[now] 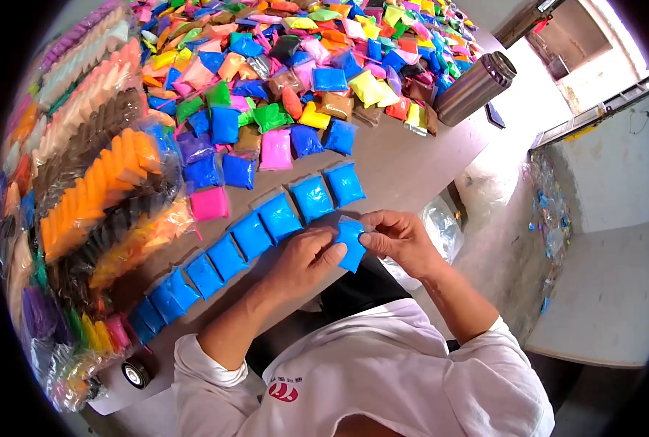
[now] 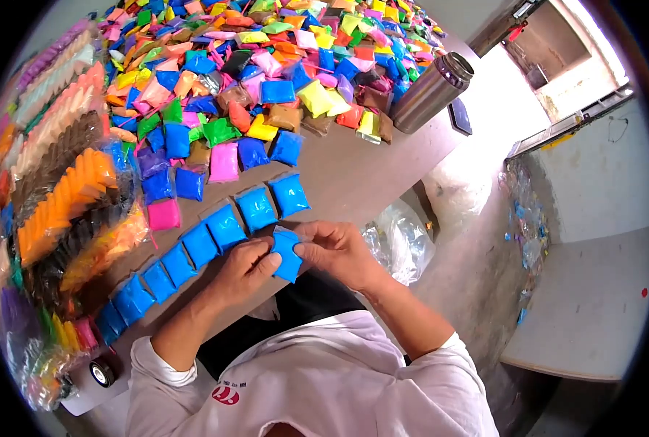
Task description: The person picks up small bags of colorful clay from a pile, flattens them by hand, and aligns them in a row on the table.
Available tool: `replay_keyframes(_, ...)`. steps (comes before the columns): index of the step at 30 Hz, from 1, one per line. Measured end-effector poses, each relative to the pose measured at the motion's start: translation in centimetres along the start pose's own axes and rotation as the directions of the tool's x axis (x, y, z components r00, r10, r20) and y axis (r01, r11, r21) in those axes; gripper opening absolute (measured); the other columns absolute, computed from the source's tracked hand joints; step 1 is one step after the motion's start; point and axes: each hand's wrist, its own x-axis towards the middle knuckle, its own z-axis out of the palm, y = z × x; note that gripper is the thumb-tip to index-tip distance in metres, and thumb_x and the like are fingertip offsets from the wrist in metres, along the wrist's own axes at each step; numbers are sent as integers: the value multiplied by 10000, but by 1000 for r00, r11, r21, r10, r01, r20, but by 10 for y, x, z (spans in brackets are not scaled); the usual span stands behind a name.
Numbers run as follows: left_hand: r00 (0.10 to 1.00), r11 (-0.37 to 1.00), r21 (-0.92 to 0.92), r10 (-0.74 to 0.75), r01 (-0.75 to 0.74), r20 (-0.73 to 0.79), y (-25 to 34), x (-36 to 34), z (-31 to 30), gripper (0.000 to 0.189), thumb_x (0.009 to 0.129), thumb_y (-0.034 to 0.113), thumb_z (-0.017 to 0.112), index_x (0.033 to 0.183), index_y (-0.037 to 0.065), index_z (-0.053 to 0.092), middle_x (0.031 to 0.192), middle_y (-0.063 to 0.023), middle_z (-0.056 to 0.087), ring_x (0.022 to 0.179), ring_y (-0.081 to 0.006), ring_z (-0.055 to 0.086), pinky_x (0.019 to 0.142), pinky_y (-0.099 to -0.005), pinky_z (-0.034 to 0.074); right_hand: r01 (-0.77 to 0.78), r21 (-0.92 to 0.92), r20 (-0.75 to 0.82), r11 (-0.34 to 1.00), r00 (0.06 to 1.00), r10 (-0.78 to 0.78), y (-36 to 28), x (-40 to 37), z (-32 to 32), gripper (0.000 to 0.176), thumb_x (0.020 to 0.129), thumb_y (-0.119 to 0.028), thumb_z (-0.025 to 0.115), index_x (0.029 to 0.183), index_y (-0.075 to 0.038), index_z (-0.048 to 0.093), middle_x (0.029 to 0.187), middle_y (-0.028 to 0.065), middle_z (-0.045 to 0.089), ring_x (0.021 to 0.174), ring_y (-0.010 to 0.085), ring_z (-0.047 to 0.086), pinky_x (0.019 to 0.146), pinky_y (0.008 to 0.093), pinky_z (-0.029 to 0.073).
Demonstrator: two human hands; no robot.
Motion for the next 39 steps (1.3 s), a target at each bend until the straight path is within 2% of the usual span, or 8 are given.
replay_keyframes(7, 998, 932, -359, -56, 59, 18, 5, -1, -7, 455, 1017, 400, 423, 1032, -18, 603, 922, -69, 610, 914, -162, 556, 850, -314, 445, 53, 48, 67, 997, 996, -56, -1, 4, -7, 220, 886, -101, 689, 1039, 56, 661, 1008, 129, 657, 903, 219, 667, 791, 358, 593)
replay_keyframes(12, 988, 907, -405, -64, 117, 142, 5, -1, -11, 532, 1022, 478, 396, 1127, 1, 606, 983, -52, 617, 962, -132, 546, 882, -294, 436, 217, -34, 137, 976, 968, -210, -1, 8, 3, 164, 882, -109, 692, 989, 15, 686, 1084, 144, 632, 958, 224, 646, 765, 343, 590)
replay_keyframes(14, 988, 788, -596, -117, 151, 96, 3, -1, -6, 441, 1018, 446, 436, 970, 47, 615, 899, 3, 583, 865, -79, 503, 790, -269, 431, 269, -79, 176, 960, 952, -252, -2, 10, 7, 147, 882, -116, 692, 971, 2, 694, 1099, 143, 628, 972, 223, 640, 753, 331, 587)
replay_keyframes(23, 977, 612, -783, -213, 110, -30, 7, 2, -5, 529, 1009, 519, 406, 1041, 48, 644, 935, 11, 618, 888, -68, 537, 780, -242, 426, 326, -50, 244, 944, 921, -305, -5, 22, 18, 85, 926, -64, 634, 925, 3, 686, 1105, 104, 632, 1032, 193, 598, 918, 327, 473)
replay_keyframes(26, 994, 697, -710, -107, 100, 34, -25, 2, -10, 518, 996, 534, 427, 980, 63, 644, 879, -1, 630, 831, -76, 556, 754, -249, 429, 355, -36, 154, 934, 926, -345, 9, 26, 20, 97, 933, -76, 631, 979, -4, 677, 1085, 88, 635, 1006, 172, 602, 908, 322, 477)
replay_keyframes(29, 982, 703, -703, -188, 112, -31, -21, 5, -5, 491, 998, 526, 429, 921, 87, 635, 822, 2, 623, 789, -85, 562, 722, -243, 417, 209, -6, -248, 978, 947, -204, 18, 25, 23, 230, 966, -155, 610, 1144, -10, 600, 986, 52, 647, 904, 130, 619, 805, 293, 512)
replay_keyframes(34, 969, 723, -675, -241, 145, -50, -14, 4, -7, 475, 998, 509, 453, 894, 77, 621, 821, 7, 613, 791, -75, 557, 714, -241, 419, 34, 303, -163, 952, 986, 16, 24, 0, 18, 335, 976, -327, 579, 1082, -15, 634, 881, 54, 665, 750, 128, 624, 643, 271, 511)
replay_keyframes(39, 977, 816, -556, -213, 161, -30, -13, 2, -8, 487, 980, 517, 496, 998, 51, 638, 848, 7, 618, 827, -74, 558, 733, -256, 436, 125, -33, -157, 992, 979, -129, 26, -7, 25, 230, 941, -218, 649, 991, 6, 638, 823, 60, 651, 734, 131, 605, 638, 268, 496)
